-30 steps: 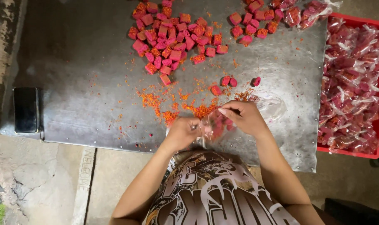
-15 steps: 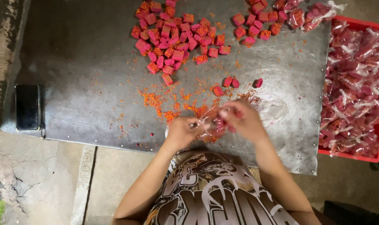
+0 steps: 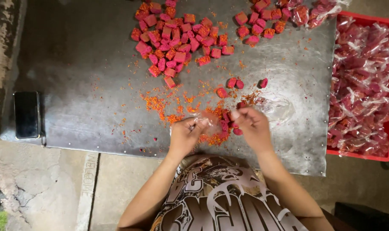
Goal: The person packs food pieces into small plastic bags by hand on a metal table and arranges packaged bags in a red crate.
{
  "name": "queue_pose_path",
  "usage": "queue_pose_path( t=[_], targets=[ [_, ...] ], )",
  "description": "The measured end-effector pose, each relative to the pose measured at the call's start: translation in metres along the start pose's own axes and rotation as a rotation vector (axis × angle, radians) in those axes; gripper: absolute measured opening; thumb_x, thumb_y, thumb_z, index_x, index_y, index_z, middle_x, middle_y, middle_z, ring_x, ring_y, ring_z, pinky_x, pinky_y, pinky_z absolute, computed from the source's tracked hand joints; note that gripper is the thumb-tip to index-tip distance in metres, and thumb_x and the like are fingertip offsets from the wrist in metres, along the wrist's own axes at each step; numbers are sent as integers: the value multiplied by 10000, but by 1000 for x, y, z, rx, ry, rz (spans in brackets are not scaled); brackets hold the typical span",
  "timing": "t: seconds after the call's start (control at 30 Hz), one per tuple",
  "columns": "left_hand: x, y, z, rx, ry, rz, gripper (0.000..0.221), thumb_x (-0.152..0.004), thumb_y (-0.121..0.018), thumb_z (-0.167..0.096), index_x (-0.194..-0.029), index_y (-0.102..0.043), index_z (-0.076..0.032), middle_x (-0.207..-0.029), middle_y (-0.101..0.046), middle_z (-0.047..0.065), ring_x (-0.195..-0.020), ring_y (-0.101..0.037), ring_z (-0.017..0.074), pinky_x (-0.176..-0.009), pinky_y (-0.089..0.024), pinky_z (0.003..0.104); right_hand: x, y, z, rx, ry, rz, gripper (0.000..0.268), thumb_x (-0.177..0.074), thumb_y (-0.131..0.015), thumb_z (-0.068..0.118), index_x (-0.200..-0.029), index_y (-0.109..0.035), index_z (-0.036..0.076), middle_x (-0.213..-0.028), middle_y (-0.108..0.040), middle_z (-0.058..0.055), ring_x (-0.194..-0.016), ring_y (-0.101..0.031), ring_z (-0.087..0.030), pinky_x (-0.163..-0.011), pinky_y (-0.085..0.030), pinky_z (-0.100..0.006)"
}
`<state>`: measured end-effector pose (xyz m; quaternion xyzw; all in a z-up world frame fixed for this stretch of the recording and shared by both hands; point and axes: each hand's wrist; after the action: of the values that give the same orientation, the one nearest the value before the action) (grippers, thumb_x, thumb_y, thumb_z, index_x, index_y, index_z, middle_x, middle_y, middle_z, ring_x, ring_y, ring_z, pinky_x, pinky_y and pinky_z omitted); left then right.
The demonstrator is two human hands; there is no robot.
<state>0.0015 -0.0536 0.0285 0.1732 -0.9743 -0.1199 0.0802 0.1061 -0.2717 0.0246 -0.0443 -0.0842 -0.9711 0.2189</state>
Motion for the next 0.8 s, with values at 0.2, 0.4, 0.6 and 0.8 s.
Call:
queue_pose_path(
  t=[0.2, 0.4, 0.6, 0.8],
  targets=[
    [8, -13, -2, -19, -70, 32, 195, -774, -862, -206, -836, -733, -74, -735, -671, 14, -598, -570, 94, -547, -454, 287, 7, -34, -1, -219, -347, 301, 143, -900, -697, 203, -1020, -710, 126, -955, -758, -32, -847, -715, -143, -761, -583, -320],
    [-3, 5, 8, -97, -169, -328, 187, -761, -748, -2, -703, -572, -29, -848, -652, 59, -688, -591, 152, -593, -470, 310, -2, -21, 5, -886, -330, 464, 96, -995, -700, 74, -1016, -606, 77, -963, -682, -48, -933, -698, -211, -834, -572, -364],
    [11, -7, 17, -201, -263, -93, 199, -739, -692, 50, -882, -709, -87, -1142, -709, 75, -963, -715, 244, -759, -604, 351, -36, -62, -13, 556, -128, 188, 303, -808, -736, 82, -1061, -573, 113, -976, -692, -46, -942, -706, -214, -815, -564, -363],
    [-1, 48, 50, -518, -70, -134, 470, -780, -705, -19, -1237, -725, -130, -1343, -681, 93, -1095, -698, 290, -861, -579, 394, -114, -43, -42, 570, 340, 634, 274, -912, -728, 253, -1132, -644, 112, -1175, -641, -125, -1157, -613, -297, -999, -486, -442]
  ],
)
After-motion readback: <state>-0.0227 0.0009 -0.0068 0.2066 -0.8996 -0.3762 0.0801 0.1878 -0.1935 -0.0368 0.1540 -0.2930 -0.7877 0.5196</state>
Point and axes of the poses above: each hand's wrist, its own x-axis away from the middle knuckle, its own y-axis out of the back of the hand, z = x × y
